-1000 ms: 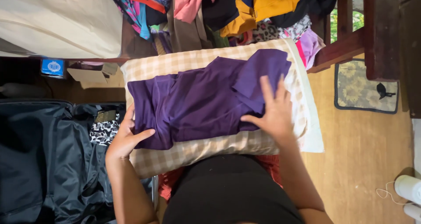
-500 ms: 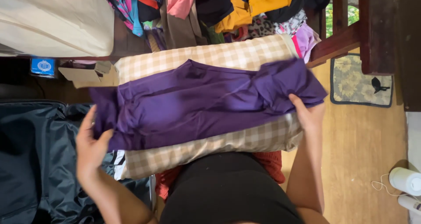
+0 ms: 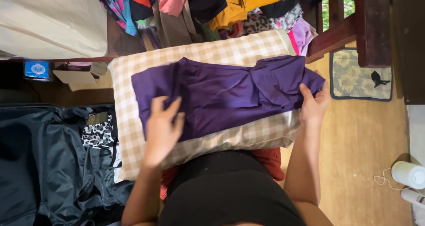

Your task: Folding various clothes and packing them into a suitcase.

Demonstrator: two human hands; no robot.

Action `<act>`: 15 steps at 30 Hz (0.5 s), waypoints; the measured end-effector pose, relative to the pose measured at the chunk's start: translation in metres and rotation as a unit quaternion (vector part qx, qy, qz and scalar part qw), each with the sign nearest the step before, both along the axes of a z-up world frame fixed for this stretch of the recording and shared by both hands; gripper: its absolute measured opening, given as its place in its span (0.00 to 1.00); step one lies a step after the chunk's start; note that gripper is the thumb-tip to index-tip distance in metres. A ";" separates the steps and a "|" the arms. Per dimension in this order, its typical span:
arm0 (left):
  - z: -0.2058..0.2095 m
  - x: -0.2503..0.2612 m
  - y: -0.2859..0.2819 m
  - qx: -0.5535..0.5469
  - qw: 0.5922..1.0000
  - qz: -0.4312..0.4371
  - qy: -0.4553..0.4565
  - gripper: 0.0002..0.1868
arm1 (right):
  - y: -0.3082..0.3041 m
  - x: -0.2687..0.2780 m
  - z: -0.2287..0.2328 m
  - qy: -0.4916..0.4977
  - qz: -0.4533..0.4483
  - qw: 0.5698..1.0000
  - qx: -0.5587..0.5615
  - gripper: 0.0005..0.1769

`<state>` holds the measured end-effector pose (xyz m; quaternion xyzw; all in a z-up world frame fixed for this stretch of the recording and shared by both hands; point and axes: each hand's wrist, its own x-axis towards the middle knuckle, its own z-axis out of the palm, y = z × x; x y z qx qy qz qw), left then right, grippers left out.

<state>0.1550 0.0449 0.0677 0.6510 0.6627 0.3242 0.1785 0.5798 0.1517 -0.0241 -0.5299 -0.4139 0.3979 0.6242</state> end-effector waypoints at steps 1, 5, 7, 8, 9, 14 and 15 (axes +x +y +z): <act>-0.002 0.012 0.002 0.000 1.000 0.001 0.000 0.22 | -0.003 -0.008 0.012 0.000 0.001 1.000 0.000 0.29; -0.008 0.043 0.014 -0.060 0.996 0.037 0.056 0.31 | -0.012 -0.034 0.053 -0.012 0.028 0.998 0.064 0.29; -0.010 0.049 0.016 -0.065 0.993 0.049 0.082 0.36 | -0.019 -0.036 0.060 -0.019 0.037 0.996 0.075 0.27; -0.010 0.051 0.016 -0.072 0.992 0.052 0.088 0.39 | -0.022 -0.033 0.057 -0.049 0.040 0.996 0.067 0.23; -0.011 0.052 0.018 -0.076 0.991 0.055 0.095 0.43 | -0.022 -0.031 0.054 -0.078 0.042 0.994 0.063 0.19; -0.011 0.057 0.023 -0.108 0.987 0.054 0.107 0.48 | -0.042 -0.073 0.073 -0.199 -0.001 0.980 -0.013 0.17; -0.011 0.058 0.025 -0.117 0.985 0.057 0.110 0.49 | -0.049 -0.091 0.085 -0.250 -0.012 0.965 -0.074 0.19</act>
